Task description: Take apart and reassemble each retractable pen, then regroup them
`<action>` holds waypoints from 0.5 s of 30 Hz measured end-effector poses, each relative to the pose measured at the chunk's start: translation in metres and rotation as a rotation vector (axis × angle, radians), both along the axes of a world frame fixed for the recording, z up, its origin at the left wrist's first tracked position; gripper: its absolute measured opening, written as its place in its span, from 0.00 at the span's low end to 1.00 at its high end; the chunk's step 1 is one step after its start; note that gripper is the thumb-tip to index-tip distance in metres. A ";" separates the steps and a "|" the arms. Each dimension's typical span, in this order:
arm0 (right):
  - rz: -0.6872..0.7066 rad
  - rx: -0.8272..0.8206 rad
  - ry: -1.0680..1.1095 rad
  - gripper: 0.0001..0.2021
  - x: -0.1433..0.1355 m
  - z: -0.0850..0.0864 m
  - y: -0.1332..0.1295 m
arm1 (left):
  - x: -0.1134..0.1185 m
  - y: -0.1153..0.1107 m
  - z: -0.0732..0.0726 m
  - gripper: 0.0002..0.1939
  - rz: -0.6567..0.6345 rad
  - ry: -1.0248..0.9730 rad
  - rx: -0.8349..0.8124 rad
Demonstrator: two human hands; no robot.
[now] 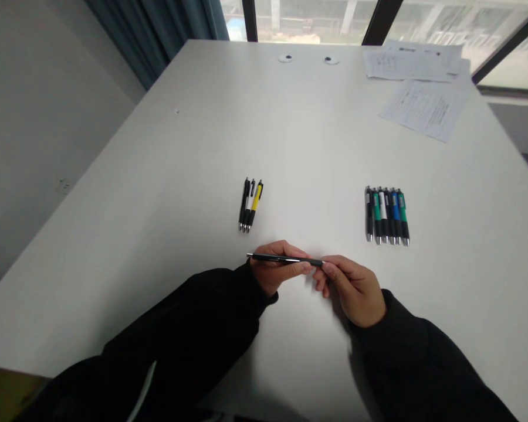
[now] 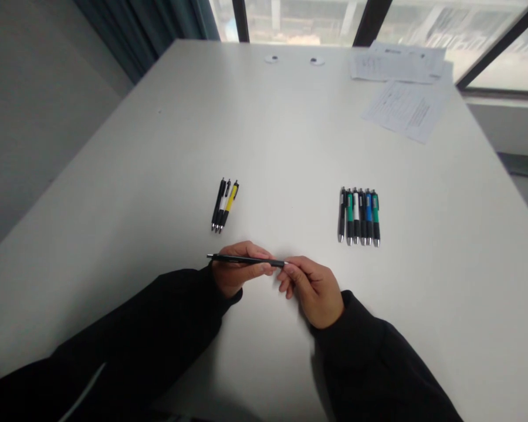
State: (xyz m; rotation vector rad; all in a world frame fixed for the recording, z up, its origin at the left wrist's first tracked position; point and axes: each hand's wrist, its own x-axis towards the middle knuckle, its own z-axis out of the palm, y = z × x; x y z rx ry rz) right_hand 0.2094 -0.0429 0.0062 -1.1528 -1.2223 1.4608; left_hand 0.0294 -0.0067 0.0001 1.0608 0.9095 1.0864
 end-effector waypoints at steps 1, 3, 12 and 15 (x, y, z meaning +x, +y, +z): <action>0.000 0.004 -0.006 0.10 0.000 0.000 0.000 | 0.000 0.000 0.001 0.10 -0.006 -0.009 -0.005; 0.010 0.015 -0.026 0.10 0.001 0.001 -0.001 | 0.000 -0.001 0.002 0.09 -0.024 -0.047 -0.012; 0.040 0.044 -0.053 0.11 0.002 0.002 -0.004 | -0.002 -0.003 0.003 0.10 -0.050 -0.055 -0.013; 0.049 0.058 -0.062 0.11 0.003 0.000 -0.003 | -0.003 -0.003 0.004 0.10 -0.049 -0.028 0.006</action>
